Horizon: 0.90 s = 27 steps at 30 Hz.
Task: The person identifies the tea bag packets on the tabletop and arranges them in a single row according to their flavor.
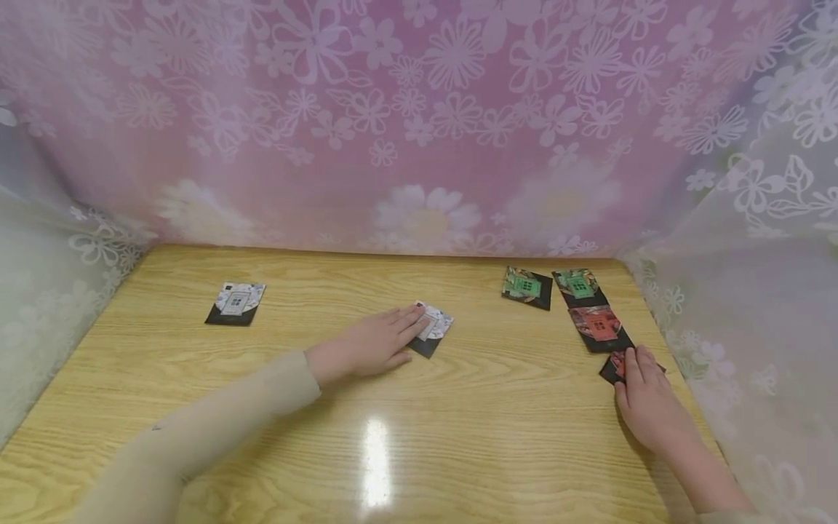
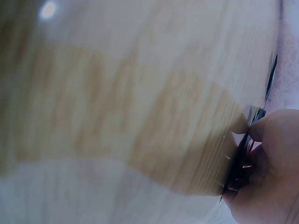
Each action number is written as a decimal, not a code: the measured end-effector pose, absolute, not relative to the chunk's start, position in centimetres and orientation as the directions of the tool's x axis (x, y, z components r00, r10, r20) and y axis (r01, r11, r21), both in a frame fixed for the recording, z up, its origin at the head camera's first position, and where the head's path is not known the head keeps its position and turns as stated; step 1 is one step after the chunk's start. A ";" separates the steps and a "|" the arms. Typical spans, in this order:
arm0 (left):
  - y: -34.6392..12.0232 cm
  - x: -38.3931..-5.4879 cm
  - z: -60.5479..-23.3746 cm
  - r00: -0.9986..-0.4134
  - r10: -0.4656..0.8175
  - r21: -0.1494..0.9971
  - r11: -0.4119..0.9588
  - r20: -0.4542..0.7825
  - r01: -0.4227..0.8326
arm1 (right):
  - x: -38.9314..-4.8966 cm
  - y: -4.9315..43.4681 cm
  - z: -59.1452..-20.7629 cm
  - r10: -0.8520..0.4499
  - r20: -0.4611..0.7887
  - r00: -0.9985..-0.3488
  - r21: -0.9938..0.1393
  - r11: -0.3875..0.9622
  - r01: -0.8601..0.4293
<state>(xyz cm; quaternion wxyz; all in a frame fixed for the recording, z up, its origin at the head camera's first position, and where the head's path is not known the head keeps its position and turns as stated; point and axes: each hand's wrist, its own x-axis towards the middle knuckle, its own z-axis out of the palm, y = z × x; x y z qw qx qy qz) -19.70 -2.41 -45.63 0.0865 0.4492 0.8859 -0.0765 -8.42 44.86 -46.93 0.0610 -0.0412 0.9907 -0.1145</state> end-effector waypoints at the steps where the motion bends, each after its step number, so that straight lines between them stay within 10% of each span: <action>1: -3.1 -19.7 -45.7 -0.587 0.779 -0.049 0.592 -0.219 0.804 | -8.4 44.8 -46.9 -0.095 -0.114 -0.989 -0.232 0.970 -0.066; 27: -16.2 -19.0 -45.9 -0.759 0.638 0.084 0.770 -0.130 0.633 | -8.4 44.9 -47.0 -0.102 -0.110 -0.989 -0.224 0.972 -0.075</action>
